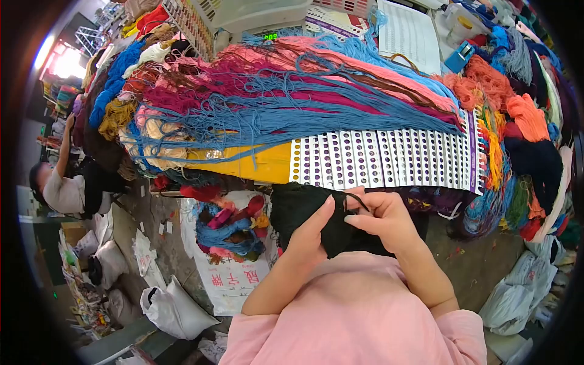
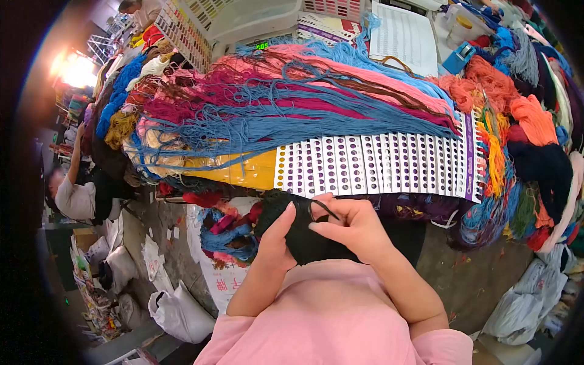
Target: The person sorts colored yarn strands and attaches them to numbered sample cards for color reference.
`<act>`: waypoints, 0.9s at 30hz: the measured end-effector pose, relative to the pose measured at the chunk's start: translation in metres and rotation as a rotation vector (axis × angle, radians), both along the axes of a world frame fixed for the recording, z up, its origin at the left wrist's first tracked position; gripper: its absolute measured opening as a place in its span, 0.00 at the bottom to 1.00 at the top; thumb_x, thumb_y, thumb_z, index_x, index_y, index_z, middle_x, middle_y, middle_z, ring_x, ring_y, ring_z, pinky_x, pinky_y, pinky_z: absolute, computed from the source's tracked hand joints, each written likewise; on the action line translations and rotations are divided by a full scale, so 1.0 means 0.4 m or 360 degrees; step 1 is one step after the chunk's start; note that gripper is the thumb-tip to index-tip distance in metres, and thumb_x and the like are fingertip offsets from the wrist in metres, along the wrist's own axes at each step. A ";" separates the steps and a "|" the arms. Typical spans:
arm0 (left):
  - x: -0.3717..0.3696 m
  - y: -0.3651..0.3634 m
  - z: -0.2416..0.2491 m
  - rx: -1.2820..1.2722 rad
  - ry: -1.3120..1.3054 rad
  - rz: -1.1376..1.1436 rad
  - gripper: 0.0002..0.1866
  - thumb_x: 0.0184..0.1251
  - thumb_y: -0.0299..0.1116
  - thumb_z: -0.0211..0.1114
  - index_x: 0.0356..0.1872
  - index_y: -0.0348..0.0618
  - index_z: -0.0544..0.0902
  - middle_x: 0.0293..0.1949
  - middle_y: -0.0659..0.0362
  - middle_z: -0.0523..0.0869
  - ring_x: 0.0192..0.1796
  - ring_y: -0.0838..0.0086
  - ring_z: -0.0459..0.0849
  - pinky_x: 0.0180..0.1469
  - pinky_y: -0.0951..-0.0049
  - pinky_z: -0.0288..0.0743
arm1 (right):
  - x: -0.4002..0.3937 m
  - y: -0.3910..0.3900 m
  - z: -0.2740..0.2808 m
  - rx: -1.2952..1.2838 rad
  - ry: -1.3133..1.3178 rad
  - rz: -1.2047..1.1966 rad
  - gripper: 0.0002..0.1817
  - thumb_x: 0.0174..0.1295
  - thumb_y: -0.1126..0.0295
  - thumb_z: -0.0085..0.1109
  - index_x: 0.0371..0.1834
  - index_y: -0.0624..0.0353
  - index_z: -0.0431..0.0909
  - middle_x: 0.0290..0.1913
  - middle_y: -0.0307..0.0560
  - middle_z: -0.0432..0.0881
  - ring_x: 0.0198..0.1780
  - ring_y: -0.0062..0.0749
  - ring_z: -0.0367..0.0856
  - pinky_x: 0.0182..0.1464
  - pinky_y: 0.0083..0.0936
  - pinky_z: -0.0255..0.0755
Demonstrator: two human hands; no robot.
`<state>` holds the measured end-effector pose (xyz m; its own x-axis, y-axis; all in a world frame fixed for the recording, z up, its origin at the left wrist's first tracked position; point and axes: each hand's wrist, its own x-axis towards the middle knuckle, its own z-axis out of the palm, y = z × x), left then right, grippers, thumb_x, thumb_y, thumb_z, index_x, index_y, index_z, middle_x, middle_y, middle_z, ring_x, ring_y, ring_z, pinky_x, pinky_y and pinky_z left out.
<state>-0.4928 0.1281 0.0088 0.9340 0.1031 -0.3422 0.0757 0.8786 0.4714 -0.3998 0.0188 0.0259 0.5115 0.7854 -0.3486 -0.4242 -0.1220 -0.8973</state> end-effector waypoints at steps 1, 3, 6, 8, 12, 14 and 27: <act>-0.001 -0.001 0.000 0.0028 0.0003 -0.0013 0.27 0.62 0.44 0.38 0.53 0.28 0.58 0.48 0.50 0.70 0.49 0.69 0.70 0.52 0.71 0.62 | -0.003 0.004 0.000 0.0008 0.0031 -0.0030 0.06 0.46 0.77 0.55 0.28 0.66 0.76 0.19 0.30 0.69 0.18 0.07 0.60 0.19 0.08 0.51; 0.000 -0.001 0.012 0.0014 -0.0022 -0.0010 0.27 0.62 0.44 0.38 0.53 0.28 0.58 0.49 0.50 0.69 0.49 0.69 0.70 0.52 0.70 0.62 | -0.010 0.011 0.001 0.0027 0.0098 -0.0091 0.06 0.46 0.77 0.55 0.29 0.65 0.76 0.17 0.30 0.69 0.18 0.08 0.61 0.18 0.08 0.51; -0.006 0.006 0.008 -0.0058 -0.0137 -0.0002 0.27 0.63 0.44 0.37 0.53 0.28 0.59 0.49 0.50 0.69 0.50 0.69 0.69 0.52 0.70 0.61 | 0.001 -0.004 -0.010 0.0104 0.0268 -0.0112 0.05 0.48 0.77 0.53 0.28 0.66 0.77 0.19 0.35 0.73 0.18 0.10 0.64 0.17 0.08 0.53; -0.009 0.010 -0.001 -0.0106 -0.0188 -0.0031 0.26 0.63 0.43 0.38 0.53 0.28 0.59 0.49 0.51 0.69 0.50 0.69 0.69 0.52 0.69 0.61 | 0.006 -0.013 -0.015 0.0178 0.0329 -0.0105 0.05 0.49 0.79 0.51 0.28 0.67 0.76 0.23 0.39 0.75 0.19 0.12 0.65 0.18 0.07 0.55; -0.005 0.005 -0.007 -0.0026 -0.0123 -0.0098 0.24 0.62 0.40 0.41 0.52 0.30 0.61 0.48 0.51 0.69 0.49 0.70 0.69 0.52 0.70 0.62 | 0.002 -0.014 -0.016 0.0257 0.0313 -0.0149 0.06 0.48 0.80 0.51 0.28 0.68 0.76 0.26 0.41 0.75 0.21 0.13 0.65 0.19 0.07 0.54; -0.003 0.002 -0.015 0.0055 -0.0045 -0.0116 0.22 0.61 0.38 0.42 0.52 0.31 0.62 0.48 0.52 0.70 0.48 0.70 0.70 0.51 0.71 0.62 | 0.003 -0.014 -0.019 0.0267 0.0323 -0.0146 0.06 0.48 0.80 0.51 0.29 0.68 0.76 0.27 0.41 0.75 0.22 0.13 0.65 0.20 0.07 0.54; 0.000 0.002 -0.038 -0.0118 -0.0077 -0.0009 0.17 0.61 0.35 0.45 0.46 0.32 0.67 0.43 0.52 0.73 0.45 0.69 0.72 0.48 0.72 0.66 | 0.002 -0.013 -0.018 0.0236 0.0248 -0.0178 0.04 0.47 0.80 0.53 0.26 0.66 0.77 0.22 0.35 0.71 0.21 0.11 0.63 0.20 0.09 0.54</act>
<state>-0.4929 0.1289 -0.0062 0.9501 0.0738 -0.3030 0.0596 0.9109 0.4084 -0.3989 0.0138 0.0186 0.5472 0.7754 -0.3150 -0.5623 0.0618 -0.8246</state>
